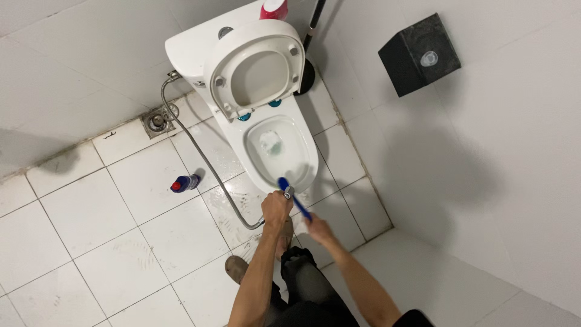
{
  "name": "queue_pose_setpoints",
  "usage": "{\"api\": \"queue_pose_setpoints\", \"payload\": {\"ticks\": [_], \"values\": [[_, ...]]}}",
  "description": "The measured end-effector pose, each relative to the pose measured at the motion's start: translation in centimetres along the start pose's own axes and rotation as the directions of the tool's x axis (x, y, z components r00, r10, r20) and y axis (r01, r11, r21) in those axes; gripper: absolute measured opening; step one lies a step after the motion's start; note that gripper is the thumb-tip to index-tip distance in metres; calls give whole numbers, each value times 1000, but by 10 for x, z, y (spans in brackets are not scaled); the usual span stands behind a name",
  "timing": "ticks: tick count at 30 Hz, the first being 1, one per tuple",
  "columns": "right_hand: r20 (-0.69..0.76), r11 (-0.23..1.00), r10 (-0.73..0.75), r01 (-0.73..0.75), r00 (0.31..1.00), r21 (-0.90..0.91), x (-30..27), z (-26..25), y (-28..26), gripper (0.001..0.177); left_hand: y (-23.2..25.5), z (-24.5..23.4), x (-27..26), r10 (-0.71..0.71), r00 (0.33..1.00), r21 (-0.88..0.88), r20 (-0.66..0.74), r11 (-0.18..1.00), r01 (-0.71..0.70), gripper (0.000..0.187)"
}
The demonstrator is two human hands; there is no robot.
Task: The person scrubs the inside of a white toilet bowl with a blue and green toilet brush while rinsing with a handheld bidet sprayer. The person repeatedly scrubs the bowl's interior surfaces and rinses away residue throughout the clip.
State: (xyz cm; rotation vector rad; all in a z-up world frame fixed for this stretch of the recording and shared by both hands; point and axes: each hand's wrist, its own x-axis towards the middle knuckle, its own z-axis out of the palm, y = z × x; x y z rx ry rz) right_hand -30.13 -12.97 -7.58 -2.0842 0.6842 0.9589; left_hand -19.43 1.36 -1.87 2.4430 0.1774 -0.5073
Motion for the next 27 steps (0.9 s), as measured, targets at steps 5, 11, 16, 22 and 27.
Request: {"api": "queue_pose_setpoints", "payload": {"ticks": [5,11,16,22,27], "values": [[-32,993,100,-98,995,63,-1,-25,10,48,3,0,3,-47,998,-8,47,999,48,27],[-18,988,-116,117,993,103,12,-22,4,44,10,-4,15,-36,999,-26,-10,999,36,29],[-180,968,-12,-34,984,-249,0,-15,15,48,3,-6,8,-58,998,23,25,998,57,27],[130,985,72,-91,989,149,1,-14,12,45,7,5,9,-21,1000,14,6,1000,21,25],[-16,993,25,-27,1000,-119,13,-41,16,45,12,7,10,-33,998,7,60,999,32,26]]}}
